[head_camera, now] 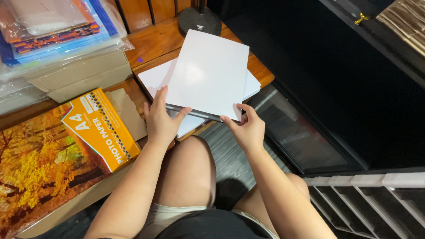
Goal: The person sits on the floor and repeatedly picks up stacks of white paper from a wooden surface, then places them onto a black shelf. The hands handle the paper directly without tools.
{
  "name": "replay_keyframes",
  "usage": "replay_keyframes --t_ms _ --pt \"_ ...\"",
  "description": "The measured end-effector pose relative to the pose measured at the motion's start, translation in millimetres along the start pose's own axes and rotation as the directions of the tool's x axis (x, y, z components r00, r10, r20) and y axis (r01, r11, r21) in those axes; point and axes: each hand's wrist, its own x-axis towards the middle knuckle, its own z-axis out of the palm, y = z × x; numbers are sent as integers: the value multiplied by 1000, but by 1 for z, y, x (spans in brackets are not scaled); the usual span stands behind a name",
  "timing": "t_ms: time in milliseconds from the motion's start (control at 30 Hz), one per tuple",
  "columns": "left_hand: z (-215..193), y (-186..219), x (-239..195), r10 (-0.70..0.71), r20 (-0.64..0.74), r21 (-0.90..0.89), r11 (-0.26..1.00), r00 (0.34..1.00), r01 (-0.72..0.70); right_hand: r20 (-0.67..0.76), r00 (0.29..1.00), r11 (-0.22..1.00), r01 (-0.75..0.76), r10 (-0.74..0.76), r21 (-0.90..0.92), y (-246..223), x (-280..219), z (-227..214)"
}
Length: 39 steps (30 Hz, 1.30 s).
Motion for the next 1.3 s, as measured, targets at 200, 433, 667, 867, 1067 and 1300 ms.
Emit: replay_keyframes --t_ms 200,433,667,867,1067,1300 --pt "6 -1 4 36 -42 -67 997 998 -39 170 971 828 -233 168 510 -50 -5 -19" --pt "9 -9 8 57 -82 -110 992 995 -65 337 884 618 -467 323 633 -22 23 -7" --pt "14 -5 10 40 -194 -183 980 980 -77 328 902 636 -430 279 640 -9 28 -6" --pt "20 4 0 46 -213 -189 978 976 -88 293 916 637 -401 274 659 7 38 -9" --pt "23 14 -10 27 -170 -179 982 985 -57 290 899 612 -437 330 660 6 41 -14" --pt "40 2 -14 100 -141 -143 982 985 -121 437 810 468 -584 391 664 47 60 -8"
